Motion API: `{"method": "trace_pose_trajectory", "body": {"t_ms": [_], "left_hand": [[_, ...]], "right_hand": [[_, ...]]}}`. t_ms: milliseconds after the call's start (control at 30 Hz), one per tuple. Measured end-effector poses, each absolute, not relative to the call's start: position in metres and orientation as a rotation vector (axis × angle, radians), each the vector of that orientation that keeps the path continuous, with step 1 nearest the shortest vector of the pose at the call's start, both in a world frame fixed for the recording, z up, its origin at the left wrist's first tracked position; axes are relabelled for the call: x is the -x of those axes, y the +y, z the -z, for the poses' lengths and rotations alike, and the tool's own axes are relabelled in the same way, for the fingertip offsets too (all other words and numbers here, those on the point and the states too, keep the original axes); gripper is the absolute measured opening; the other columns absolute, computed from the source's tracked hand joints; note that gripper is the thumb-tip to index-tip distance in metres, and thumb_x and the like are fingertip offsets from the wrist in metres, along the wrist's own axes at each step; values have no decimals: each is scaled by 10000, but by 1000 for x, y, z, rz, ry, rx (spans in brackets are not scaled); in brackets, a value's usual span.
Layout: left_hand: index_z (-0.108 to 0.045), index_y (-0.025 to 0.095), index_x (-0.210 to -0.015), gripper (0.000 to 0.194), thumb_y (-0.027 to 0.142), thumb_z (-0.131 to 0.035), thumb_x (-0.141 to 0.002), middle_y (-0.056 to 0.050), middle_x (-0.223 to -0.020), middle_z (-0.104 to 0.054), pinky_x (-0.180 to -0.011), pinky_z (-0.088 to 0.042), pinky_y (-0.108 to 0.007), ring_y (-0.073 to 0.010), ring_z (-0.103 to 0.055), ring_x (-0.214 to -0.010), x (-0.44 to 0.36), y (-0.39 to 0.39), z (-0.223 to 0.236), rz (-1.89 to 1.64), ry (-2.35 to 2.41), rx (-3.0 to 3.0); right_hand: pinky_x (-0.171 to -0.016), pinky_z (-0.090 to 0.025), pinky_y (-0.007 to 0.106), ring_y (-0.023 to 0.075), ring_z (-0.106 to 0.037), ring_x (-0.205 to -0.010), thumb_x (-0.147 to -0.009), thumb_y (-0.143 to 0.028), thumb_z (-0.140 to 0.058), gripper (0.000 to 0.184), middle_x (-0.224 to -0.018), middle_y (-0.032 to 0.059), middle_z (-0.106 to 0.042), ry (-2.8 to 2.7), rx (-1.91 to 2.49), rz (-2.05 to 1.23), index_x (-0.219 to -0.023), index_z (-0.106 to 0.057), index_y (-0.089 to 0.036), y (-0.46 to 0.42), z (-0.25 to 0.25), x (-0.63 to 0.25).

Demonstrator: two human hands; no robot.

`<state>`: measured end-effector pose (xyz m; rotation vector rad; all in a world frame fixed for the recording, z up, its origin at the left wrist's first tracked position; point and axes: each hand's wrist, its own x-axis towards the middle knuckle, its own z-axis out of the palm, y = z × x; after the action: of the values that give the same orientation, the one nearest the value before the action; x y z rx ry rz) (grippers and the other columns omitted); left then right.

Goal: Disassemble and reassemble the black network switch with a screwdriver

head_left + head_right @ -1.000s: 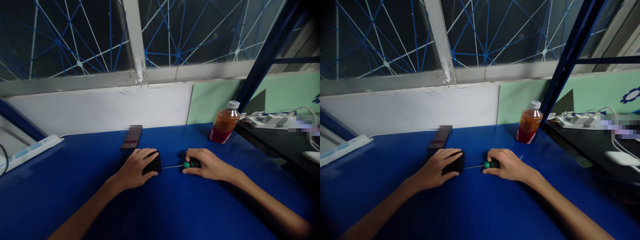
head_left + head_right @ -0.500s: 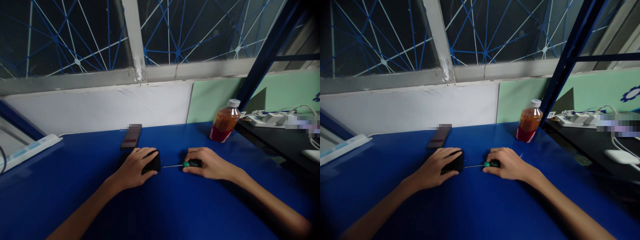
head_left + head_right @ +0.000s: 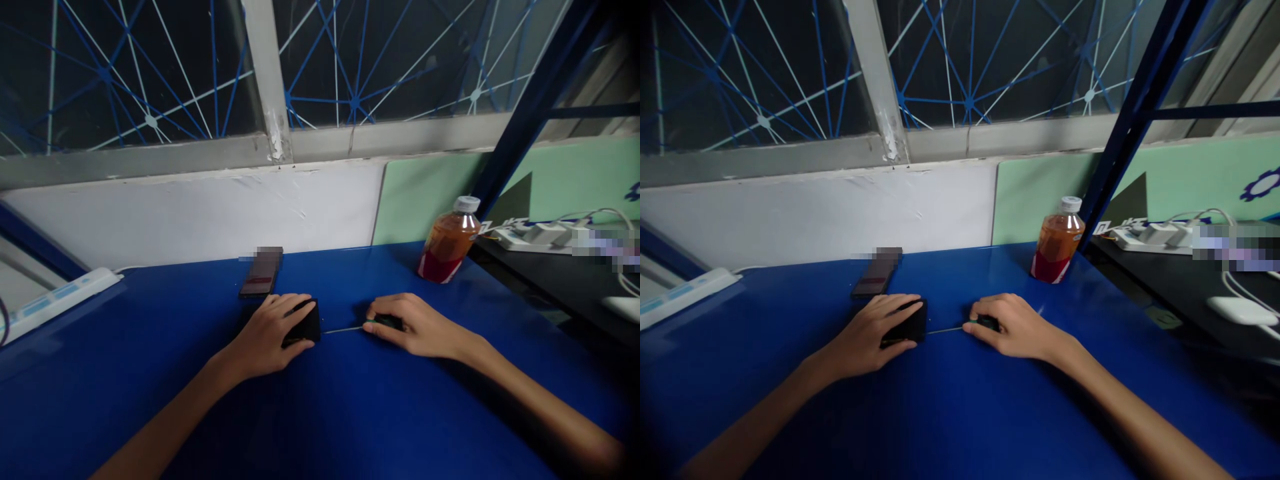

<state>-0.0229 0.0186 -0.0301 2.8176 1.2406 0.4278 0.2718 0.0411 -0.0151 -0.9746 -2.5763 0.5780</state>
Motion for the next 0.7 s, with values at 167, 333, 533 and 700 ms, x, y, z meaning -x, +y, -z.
{"method": "trace_pose_trajectory", "body": {"t_ms": [167,333,533,700], "left_hand": [[-333,270,-1416,597,418,-558,-883,-99,-1410,-445,-1028,-343,-553,-323,-415,-1273,23,18,30,-399,1254,-2813],[-335,269,-1415,597,416,-561,-883,-97,-1410,-446,-1031,-340,-555,-321,-412,-1277,23,18,30,-407,1252,-2814],[-348,263,-1410,602,411,-577,-873,-100,-1401,-458,-1026,-349,-556,-324,-425,-1267,23,18,30,-428,1249,-2821],[-351,249,-1412,594,402,-568,-881,-111,-1409,-448,-1032,-343,-548,-325,-419,-1271,22,17,29,-401,1258,-2831]], "right_hand": [[-572,-330,259,125,-505,-632,-824,-512,-598,326,-790,19,-583,-2593,1037,-543,-794,-609,-188,44,19,-276],[-535,-293,249,111,-459,-575,-788,-445,-659,282,-687,-26,-553,-2586,1067,-536,-808,-515,-203,42,23,-274],[-512,-265,254,103,-430,-513,-845,-457,-580,260,-596,-35,-527,-2585,1064,-568,-825,-557,-199,39,18,-271],[-582,-324,261,132,-519,-645,-898,-443,-505,293,-765,28,-607,-2544,1029,-541,-811,-618,-187,41,14,-272]]}}
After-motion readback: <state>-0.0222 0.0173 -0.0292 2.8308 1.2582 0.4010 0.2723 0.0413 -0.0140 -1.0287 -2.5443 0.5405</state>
